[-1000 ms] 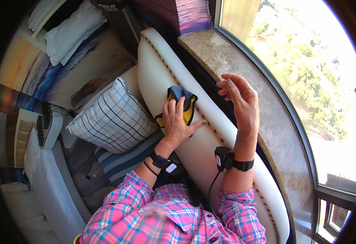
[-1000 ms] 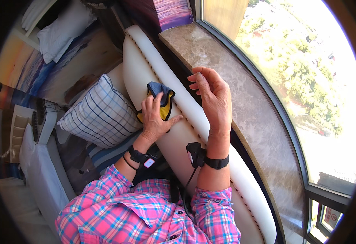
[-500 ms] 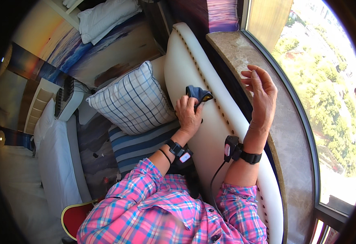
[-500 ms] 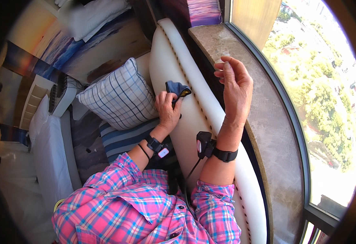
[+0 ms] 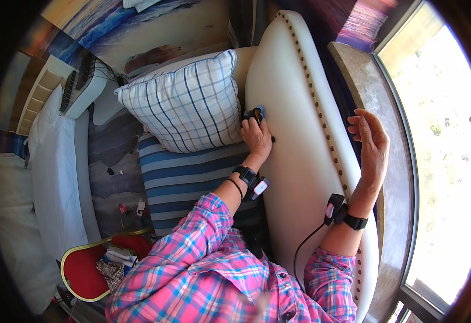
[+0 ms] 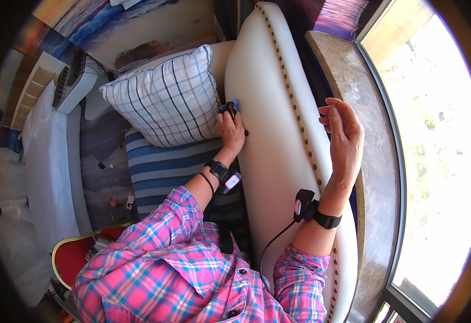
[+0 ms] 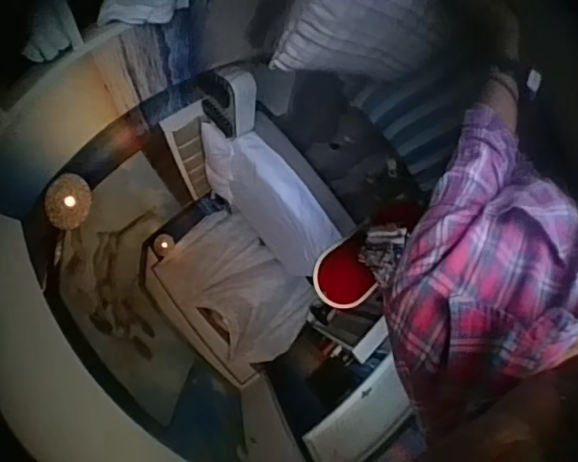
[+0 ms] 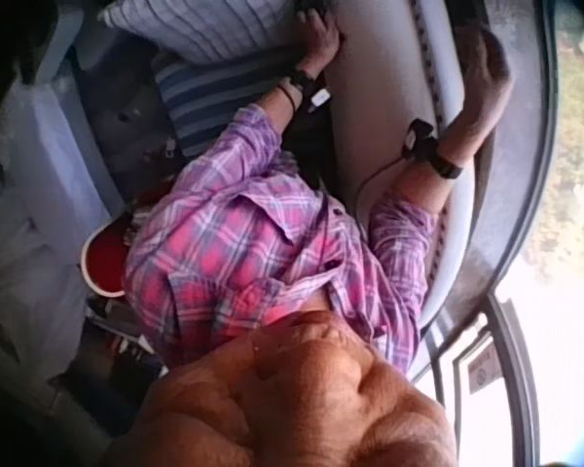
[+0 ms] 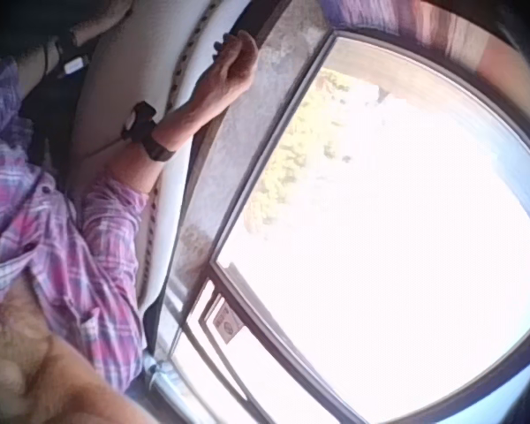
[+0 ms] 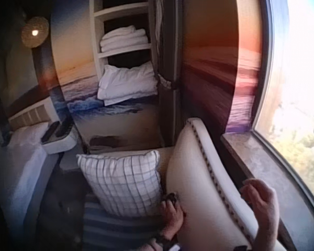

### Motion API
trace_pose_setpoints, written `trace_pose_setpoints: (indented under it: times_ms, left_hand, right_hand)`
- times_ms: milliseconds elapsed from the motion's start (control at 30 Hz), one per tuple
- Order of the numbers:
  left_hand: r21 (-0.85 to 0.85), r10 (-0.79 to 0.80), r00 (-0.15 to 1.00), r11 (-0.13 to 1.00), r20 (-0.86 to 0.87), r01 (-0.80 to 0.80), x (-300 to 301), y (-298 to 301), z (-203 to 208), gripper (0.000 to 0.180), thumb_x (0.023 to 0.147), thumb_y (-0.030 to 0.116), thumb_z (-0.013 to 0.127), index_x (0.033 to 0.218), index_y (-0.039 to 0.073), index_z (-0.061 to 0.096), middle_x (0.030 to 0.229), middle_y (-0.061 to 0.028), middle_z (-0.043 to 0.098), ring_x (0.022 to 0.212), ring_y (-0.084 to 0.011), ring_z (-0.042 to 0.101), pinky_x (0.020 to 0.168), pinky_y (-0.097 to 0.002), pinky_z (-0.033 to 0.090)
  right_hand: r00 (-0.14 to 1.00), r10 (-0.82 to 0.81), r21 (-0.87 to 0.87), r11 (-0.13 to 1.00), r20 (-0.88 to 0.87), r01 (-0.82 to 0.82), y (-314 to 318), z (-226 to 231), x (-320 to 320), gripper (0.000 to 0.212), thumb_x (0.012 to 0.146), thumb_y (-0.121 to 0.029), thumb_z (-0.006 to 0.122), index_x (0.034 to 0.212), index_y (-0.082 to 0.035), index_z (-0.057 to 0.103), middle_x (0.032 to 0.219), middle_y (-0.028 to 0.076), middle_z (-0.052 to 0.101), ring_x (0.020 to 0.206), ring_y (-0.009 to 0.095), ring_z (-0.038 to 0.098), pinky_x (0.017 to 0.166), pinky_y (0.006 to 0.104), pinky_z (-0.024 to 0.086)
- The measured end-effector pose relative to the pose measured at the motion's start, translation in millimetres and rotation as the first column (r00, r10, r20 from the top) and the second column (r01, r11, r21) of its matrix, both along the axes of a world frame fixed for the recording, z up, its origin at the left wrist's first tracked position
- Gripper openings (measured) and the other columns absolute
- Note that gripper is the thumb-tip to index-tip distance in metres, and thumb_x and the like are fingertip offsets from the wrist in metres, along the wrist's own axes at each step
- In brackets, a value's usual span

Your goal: The person wipes the curved white headboard of a bed with a yellow cloth, moving methodically along the studded edge and surface. The person uses both hands to hold and maneuver the cloth while cleaning.

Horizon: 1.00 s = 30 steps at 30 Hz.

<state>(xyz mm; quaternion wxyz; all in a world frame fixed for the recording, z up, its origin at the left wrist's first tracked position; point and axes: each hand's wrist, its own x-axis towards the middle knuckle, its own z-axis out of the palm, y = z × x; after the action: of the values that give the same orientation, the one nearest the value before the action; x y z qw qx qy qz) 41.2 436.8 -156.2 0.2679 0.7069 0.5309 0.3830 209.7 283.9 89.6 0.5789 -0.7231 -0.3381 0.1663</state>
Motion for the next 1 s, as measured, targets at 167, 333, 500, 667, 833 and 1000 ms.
trace_pose_setpoints:
  times_ms: [167,333,500,667,833,1000]
  left_hand:
    - [-0.027,-0.166,0.98,0.985,0.113,0.17,-41,-82,-17,0.036,0.104,0.025,0.063,0.123,-0.006,0.057,0.12,-0.032,0.047,0.112,-0.0529,0.048,0.098,-0.0619,0.04]
    - [-0.058,-0.263,0.947,0.959,0.185,0.278,-75,-108,-62,0.047,0.108,0.023,0.058,0.139,-0.01,0.049,0.123,-0.0354,0.046,0.114,-0.0547,0.047,0.105,-0.0603,0.037]
    - [-0.408,-0.125,0.943,0.878,0.308,0.25,-43,-8,-128,0.048,0.112,0.023,0.047,0.146,-0.011,0.043,0.135,-0.0378,0.047,0.124,-0.0561,0.045,0.116,-0.0559,0.032]
    - [-0.213,-0.342,0.926,0.904,0.158,0.37,-77,-68,-147,0.046,0.112,0.021,0.045,0.149,-0.007,0.045,0.139,-0.0349,0.045,0.127,-0.0538,0.042,0.118,-0.0539,0.03]
    - [-0.539,-0.371,0.924,0.761,0.095,0.361,-105,-124,-197,0.047,0.112,0.021,0.046,0.154,-0.001,0.047,0.146,-0.0298,0.046,0.137,-0.0474,0.04,0.121,-0.0529,0.029]
    - [-0.94,0.593,0.747,0.05,0.3,0.337,-56,-16,-266,0.066,0.113,0.057,0.035,0.165,0.017,0.041,0.161,-0.0166,0.052,0.15,-0.0384,0.043,0.123,-0.0524,0.035]
  right_hand:
    - [0.988,0.149,-0.175,0.975,0.042,-0.14,20,-18,-23,0.025,0.111,-0.02,0.064,0.128,-0.002,0.072,0.103,0.006,0.078,0.092,0.013,0.071,0.083,0.0283,0.056]
    - [0.971,0.225,-0.319,0.929,0.08,-0.189,35,-32,-37,0.022,0.109,-0.012,0.065,0.127,0.001,0.072,0.103,0.011,0.077,0.091,0.016,0.074,0.085,0.0305,0.06]
    - [0.956,0.227,-0.378,0.915,0.185,-0.144,33,-38,-36,0.022,0.109,-0.011,0.065,0.128,-0.002,0.073,0.108,0.012,0.078,0.096,0.018,0.076,0.086,0.0313,0.061]
    - [0.918,0.273,-0.436,0.891,0.288,-0.128,33,-40,-40,0.023,0.108,-0.009,0.066,0.129,-0.002,0.073,0.109,0.012,0.077,0.097,0.02,0.076,0.086,0.0316,0.062]
    - [0.909,0.285,-0.447,0.885,0.304,-0.129,37,-38,-49,0.023,0.105,-0.005,0.068,0.127,-0.001,0.073,0.108,0.014,0.076,0.092,0.021,0.075,0.082,0.0323,0.06]
    - [0.892,0.29,-0.48,0.872,0.347,-0.097,38,-41,-53,0.024,0.105,-0.007,0.068,0.128,-0.002,0.073,0.109,0.013,0.076,0.092,0.021,0.075,0.081,0.0325,0.06]
